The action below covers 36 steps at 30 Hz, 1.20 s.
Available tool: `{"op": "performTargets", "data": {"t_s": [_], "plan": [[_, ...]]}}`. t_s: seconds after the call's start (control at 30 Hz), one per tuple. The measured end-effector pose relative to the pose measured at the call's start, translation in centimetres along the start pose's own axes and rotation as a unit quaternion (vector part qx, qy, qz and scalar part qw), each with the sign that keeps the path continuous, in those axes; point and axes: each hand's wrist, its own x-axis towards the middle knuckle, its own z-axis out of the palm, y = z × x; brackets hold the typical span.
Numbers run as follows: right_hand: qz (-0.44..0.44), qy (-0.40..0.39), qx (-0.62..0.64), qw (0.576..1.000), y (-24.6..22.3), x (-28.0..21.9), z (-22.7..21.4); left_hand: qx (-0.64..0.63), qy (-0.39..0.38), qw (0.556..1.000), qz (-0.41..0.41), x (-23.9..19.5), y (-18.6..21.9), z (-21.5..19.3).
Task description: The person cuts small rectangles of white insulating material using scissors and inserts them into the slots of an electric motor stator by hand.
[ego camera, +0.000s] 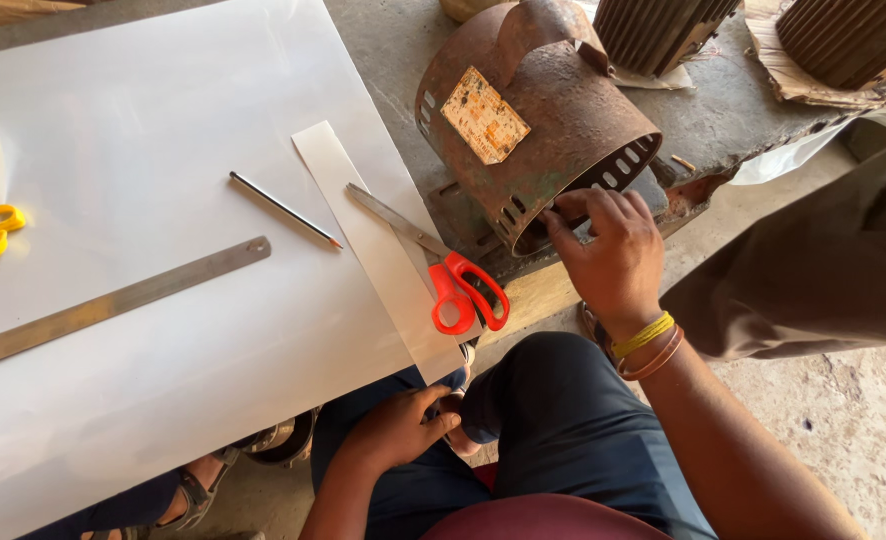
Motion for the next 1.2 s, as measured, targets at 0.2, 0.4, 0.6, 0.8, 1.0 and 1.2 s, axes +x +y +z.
{"op": "performTargets", "data": {"t_s": [0.2,0.4,0.6,0.8,1.0,1.2], "plan": [[0.001,-0.003,-0.006,1.000,0.1,0.1,-0.1,0.010,0.003,1.000,0.000,0.1,-0.1,0.0],[0.012,-0.017,-0.012,1.000,0.0,0.2,0.1,0.014,0.015,1.000,0.012,0.1,-0.2,0.0],[-0.006,-0.007,0.004,1.000,0.5,0.2,0.8,-0.004,0.011,0.999,0.031,0.2,-0.2,0.1],[-0.034,0.034,0.028,0.998,0.5,-1.0,0.3,-0.019,0.022,0.998,0.049,0.0,0.0,-0.1],[0.021,0.007,0.071,0.997,0.1,-5.6,-4.0,-0.198,-0.055,0.976,0.076,-0.4,0.1,0.1],[0.011,-0.142,0.199,0.969,-0.1,-9.1,-9.5,-0.309,-0.132,0.915,0.224,-2.4,2.4,0.5]]}}
